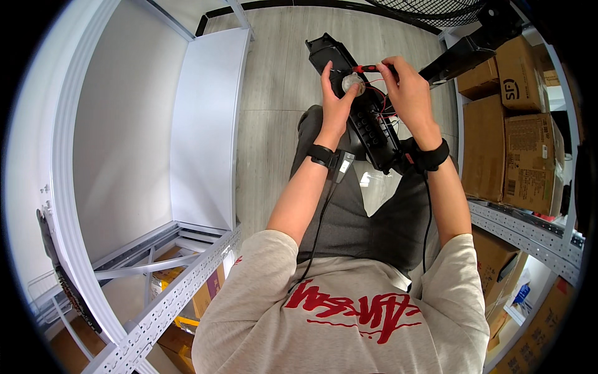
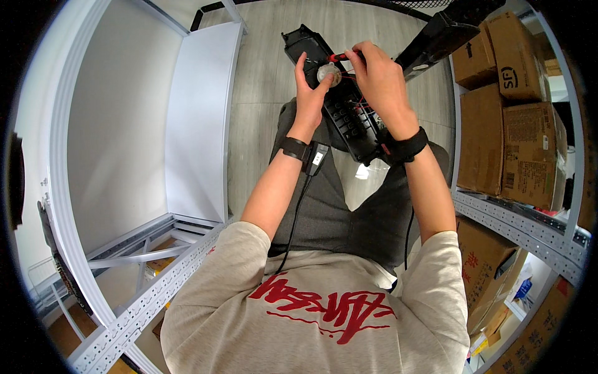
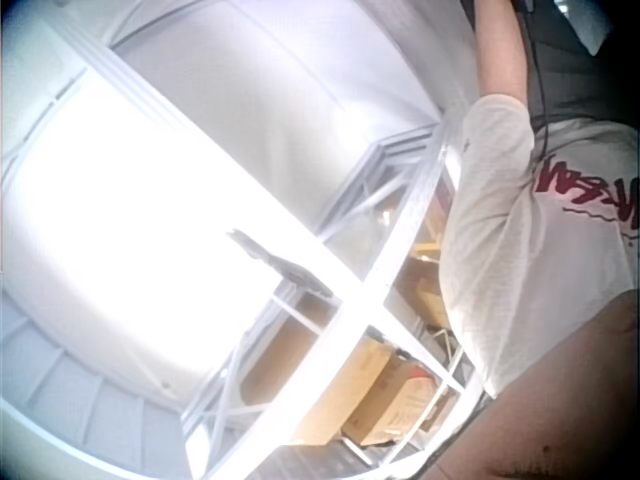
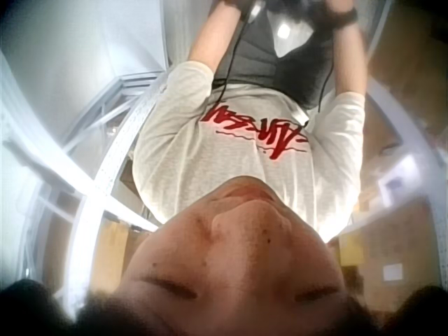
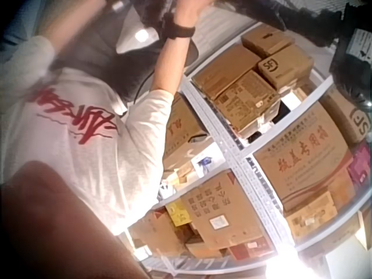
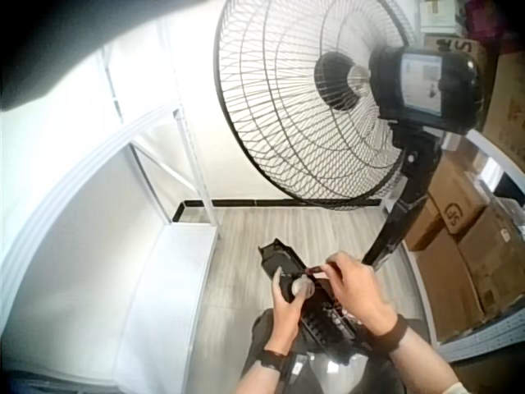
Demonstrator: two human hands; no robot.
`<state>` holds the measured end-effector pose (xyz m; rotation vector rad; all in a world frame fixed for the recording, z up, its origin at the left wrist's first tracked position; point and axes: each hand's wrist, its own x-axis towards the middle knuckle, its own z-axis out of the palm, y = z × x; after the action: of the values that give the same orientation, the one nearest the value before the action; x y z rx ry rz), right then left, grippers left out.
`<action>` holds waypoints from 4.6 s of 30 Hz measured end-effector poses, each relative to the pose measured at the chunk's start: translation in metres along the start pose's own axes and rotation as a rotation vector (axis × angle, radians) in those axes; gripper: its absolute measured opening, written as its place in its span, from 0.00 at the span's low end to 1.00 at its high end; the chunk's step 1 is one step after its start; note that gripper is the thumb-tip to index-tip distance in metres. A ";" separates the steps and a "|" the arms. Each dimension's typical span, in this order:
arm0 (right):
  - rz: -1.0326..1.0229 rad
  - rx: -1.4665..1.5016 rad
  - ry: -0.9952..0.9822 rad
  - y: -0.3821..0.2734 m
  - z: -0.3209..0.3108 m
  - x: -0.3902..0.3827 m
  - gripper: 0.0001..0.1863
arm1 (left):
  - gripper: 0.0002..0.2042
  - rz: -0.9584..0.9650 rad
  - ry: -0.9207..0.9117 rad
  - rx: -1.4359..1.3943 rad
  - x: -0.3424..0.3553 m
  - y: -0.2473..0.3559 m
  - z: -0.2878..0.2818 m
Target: The person sits on the floor and uses a screwdriver to connect and tighten wires inside the base of a standing fan. They manipulate the internal wiring and components, then reassemble the fan base housing.
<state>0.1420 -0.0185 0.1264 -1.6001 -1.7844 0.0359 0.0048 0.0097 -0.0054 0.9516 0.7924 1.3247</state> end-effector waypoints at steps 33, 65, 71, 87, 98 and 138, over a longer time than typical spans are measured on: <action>0.074 0.091 -0.008 -0.027 -0.044 -0.005 0.09 | 0.10 -0.001 0.067 0.062 -0.001 0.000 0.002; 0.153 0.101 0.015 -0.018 -0.042 -0.019 0.09 | 0.10 -0.005 0.092 0.057 0.000 0.000 0.002; 0.128 0.118 0.027 -0.018 -0.040 -0.021 0.09 | 0.09 -0.005 0.094 0.038 -0.001 0.000 0.004; 0.085 0.162 0.025 -0.019 -0.041 -0.021 0.09 | 0.09 0.027 0.074 0.027 0.003 -0.008 0.000; 0.134 0.166 0.032 -0.016 -0.039 -0.024 0.09 | 0.09 0.004 0.082 0.047 0.001 -0.003 0.001; 0.085 0.067 -0.139 -0.036 -0.062 -0.029 0.07 | 0.15 -0.028 0.012 -0.068 -0.002 0.002 0.000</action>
<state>0.1428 -0.0791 0.1751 -1.6593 -1.7982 0.2493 0.0040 0.0078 -0.0034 0.8773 0.7624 1.3260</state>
